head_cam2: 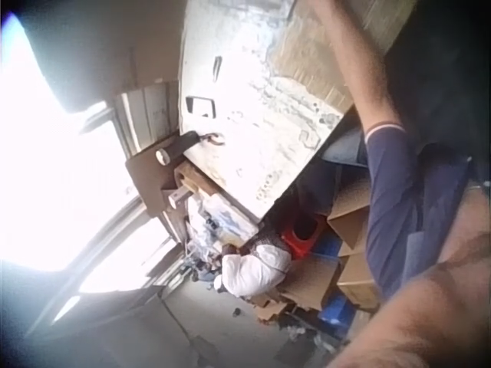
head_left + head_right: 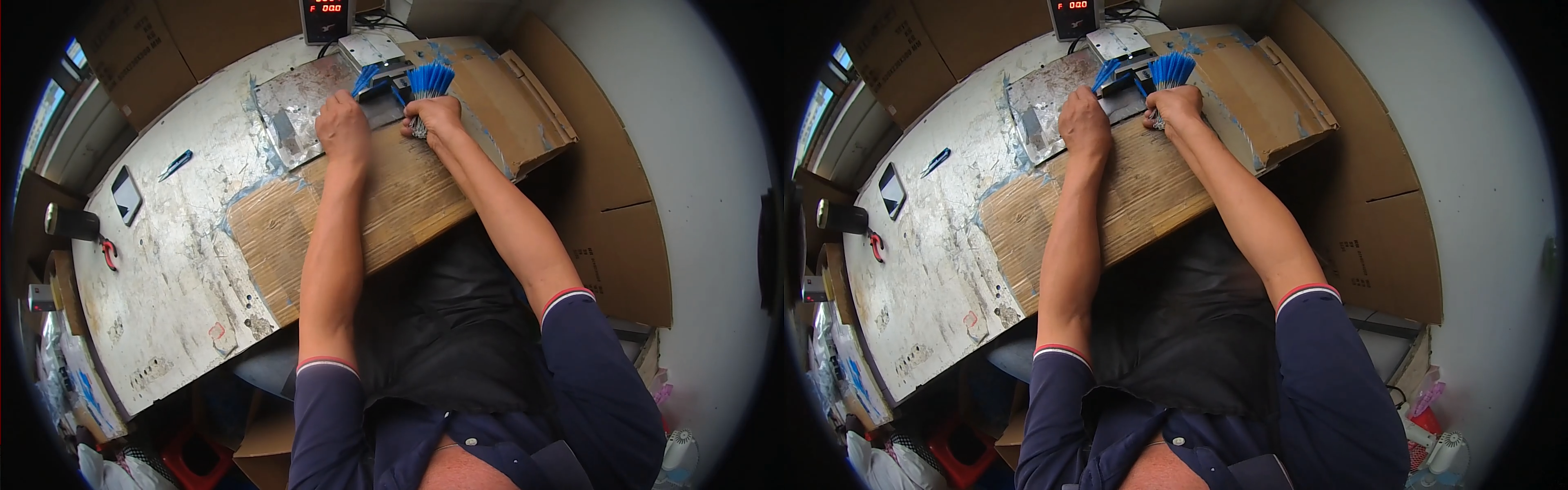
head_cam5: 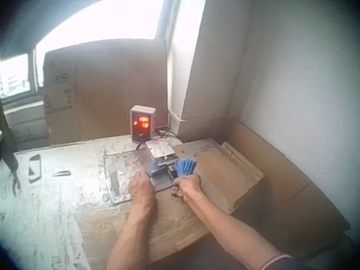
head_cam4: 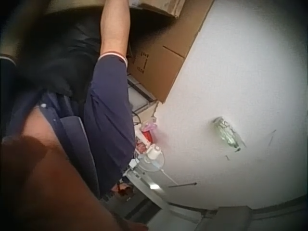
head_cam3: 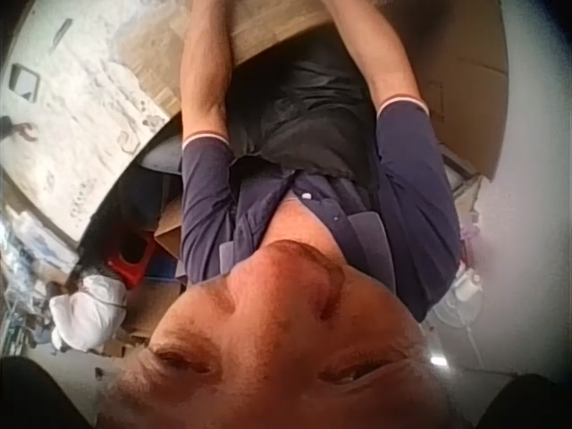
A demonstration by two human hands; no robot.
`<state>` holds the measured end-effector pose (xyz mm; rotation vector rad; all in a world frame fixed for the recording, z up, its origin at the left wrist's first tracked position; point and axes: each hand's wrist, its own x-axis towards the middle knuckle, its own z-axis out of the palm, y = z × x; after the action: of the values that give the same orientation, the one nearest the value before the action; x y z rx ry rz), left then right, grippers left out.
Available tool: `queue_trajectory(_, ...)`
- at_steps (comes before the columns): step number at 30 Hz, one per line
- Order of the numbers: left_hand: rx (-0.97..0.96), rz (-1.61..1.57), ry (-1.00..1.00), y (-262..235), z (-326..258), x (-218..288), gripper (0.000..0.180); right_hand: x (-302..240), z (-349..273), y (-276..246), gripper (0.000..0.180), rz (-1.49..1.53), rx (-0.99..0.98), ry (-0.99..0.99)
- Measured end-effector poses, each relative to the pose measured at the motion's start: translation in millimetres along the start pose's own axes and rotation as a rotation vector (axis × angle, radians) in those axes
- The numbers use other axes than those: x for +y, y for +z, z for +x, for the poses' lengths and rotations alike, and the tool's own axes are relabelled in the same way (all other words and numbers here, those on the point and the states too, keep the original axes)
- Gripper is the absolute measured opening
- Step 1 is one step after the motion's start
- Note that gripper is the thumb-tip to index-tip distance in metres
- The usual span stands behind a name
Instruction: Assembling blue synthetic fiber brushes by grouping fibers and feeding them into a crimping or binding machine.
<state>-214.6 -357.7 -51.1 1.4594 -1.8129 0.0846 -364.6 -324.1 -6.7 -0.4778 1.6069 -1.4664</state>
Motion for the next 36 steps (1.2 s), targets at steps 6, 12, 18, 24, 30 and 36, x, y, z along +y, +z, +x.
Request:
queue_trajectory(6,0.145,-0.033,-0.068,-10,3,-20,0.003,-2,6,11,0.013,-0.063,0.034,-0.019)
queue_trajectory(12,0.152,-0.106,-0.058,-15,4,-16,0.009,-6,10,23,0.009,-0.147,0.114,-0.01)
queue_trajectory(18,0.171,-0.214,0.038,-11,-1,-1,0.012,-11,5,19,0.011,0.04,0.084,0.031)
queue_trajectory(24,0.064,-0.263,0.004,-6,-4,1,0.01,-6,-7,7,0.008,0.126,-0.053,0.02)
queue_trajectory(30,0.013,-0.313,0.056,-4,-3,1,0.015,2,-8,-7,0.011,0.114,-0.104,0.013)
queue_trajectory(36,-0.005,-0.294,0.113,-5,-3,-1,0.016,1,-14,-18,0.01,0.176,-0.207,0.004)
